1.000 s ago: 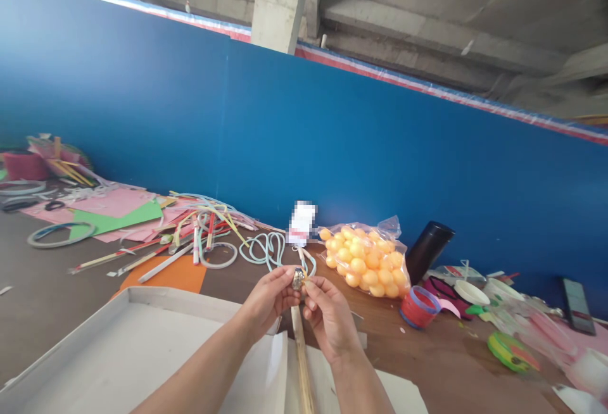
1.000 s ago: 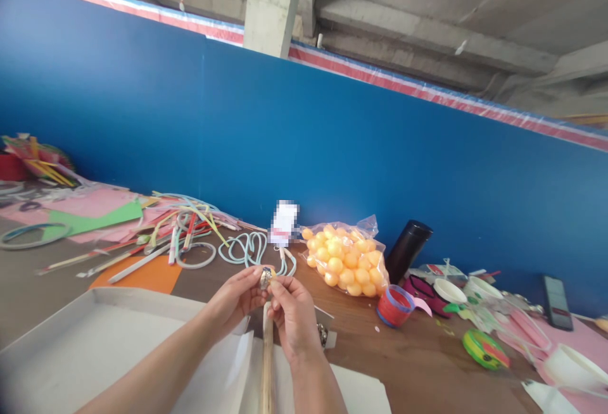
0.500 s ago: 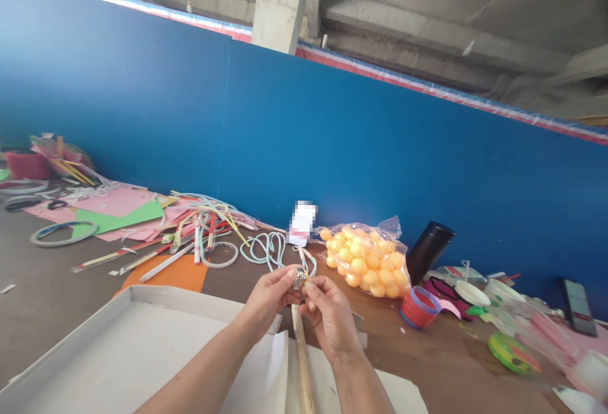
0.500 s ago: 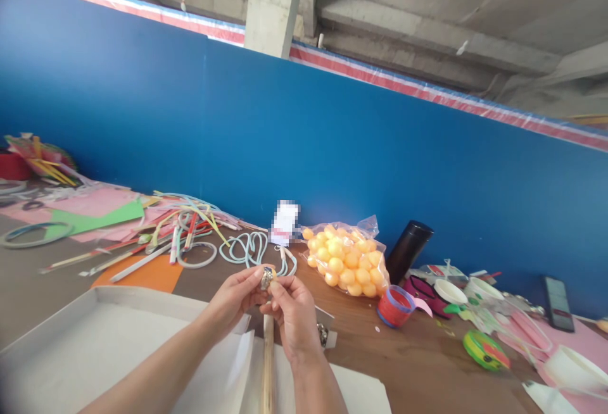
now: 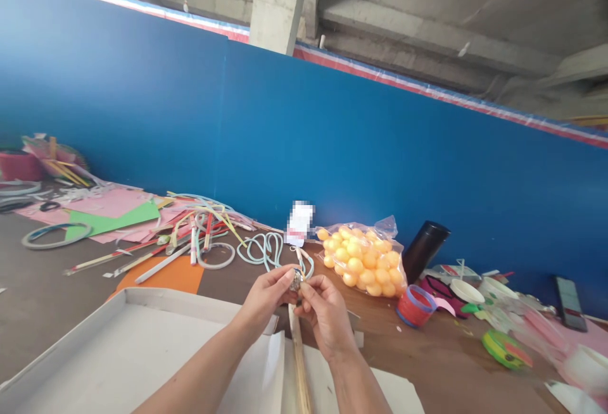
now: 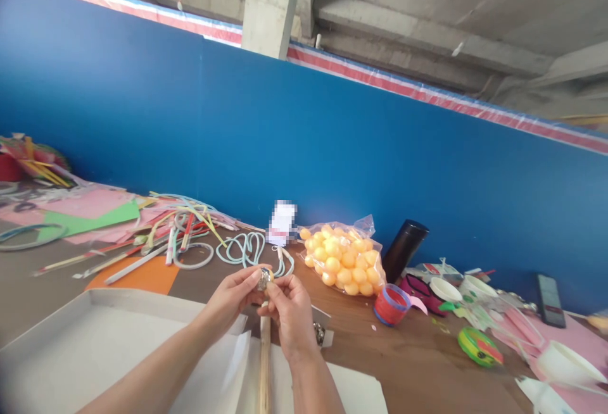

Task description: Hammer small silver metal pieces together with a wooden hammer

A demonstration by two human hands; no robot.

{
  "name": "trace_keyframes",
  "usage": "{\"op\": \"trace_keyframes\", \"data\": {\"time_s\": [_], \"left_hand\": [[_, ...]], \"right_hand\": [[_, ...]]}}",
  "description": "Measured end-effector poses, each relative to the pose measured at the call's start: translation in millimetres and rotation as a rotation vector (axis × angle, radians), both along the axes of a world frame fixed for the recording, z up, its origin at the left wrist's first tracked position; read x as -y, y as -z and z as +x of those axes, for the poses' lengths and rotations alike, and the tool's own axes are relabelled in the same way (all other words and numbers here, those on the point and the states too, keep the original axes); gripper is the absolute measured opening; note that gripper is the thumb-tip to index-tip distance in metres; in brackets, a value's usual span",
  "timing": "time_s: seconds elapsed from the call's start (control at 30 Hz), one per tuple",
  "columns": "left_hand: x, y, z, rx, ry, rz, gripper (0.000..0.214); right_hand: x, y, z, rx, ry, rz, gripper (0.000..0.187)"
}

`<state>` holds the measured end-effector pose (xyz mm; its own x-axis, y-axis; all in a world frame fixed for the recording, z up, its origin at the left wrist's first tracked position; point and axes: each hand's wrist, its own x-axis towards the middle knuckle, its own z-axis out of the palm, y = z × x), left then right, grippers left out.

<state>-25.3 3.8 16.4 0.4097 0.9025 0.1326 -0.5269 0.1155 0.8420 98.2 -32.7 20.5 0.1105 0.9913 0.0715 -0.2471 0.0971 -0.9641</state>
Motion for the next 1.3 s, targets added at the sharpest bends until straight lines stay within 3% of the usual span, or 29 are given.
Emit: {"op": "trace_keyframes", "data": {"time_s": [0.2, 0.33, 0.37, 0.43, 0.53, 0.63, 0.83, 0.97, 1.03, 1.17, 1.3], "left_hand": [[-6.8, 5.1, 0.3, 0.054, -0.025, -0.122, 0.036], [-11.8, 6.7, -0.3, 0.082, -0.086, -0.193, 0.033], [-12.9, 7.1, -0.3, 0.086, -0.103, -0.207, 0.032], [-14.8, 8.0, -0.3, 0.099, -0.128, -0.221, 0.03], [-16.3, 9.6, -0.5, 0.114, -0.149, -0.233, 0.027], [-17.2, 11.1, -2.1, 0.12, -0.168, -0.232, 0.024], [-21.0, 13.1, -6.8, 0.111, -0.247, -0.187, 0.024], [-22.2, 12.9, -7.9, 0.069, -0.281, -0.158, 0.03], [-22.7, 13.4, -8.0, 0.054, -0.294, -0.157, 0.032], [-23.8, 15.1, -7.5, 0.045, -0.3, -0.157, 0.033], [-22.9, 14.8, -5.3, 0.042, -0.3, -0.175, 0.033]], "right_hand": [[0.6, -6.8, 6.5, 0.236, 0.093, -0.022, 0.028], [20.8, -2.7, 20.1, 0.515, 0.11, -0.074, 0.023], [27.7, 0.5, 21.8, 0.623, 0.11, -0.081, 0.019], [40.0, 8.0, 21.2, 1.171, 0.112, -0.131, 0.016], [49.4, 17.5, 13.4, 1.464, 0.067, -0.165, 0.011], [47.5, 21.8, 7.3, 1.412, 0.093, -0.202, 0.014], [35.6, 23.5, 11.3, 0.988, 0.091, -0.248, 0.01], [35.4, 13.2, 8.8, 0.588, 0.09, -0.262, 0.008], [38.7, 3.8, 5.7, 0.46, 0.124, -0.191, 0.013], [46.6, -8.9, -0.6, 0.407, 0.277, -0.042, 0.028], [49.3, -4.9, -5.9, 0.426, 0.25, 0.018, 0.03]]}}
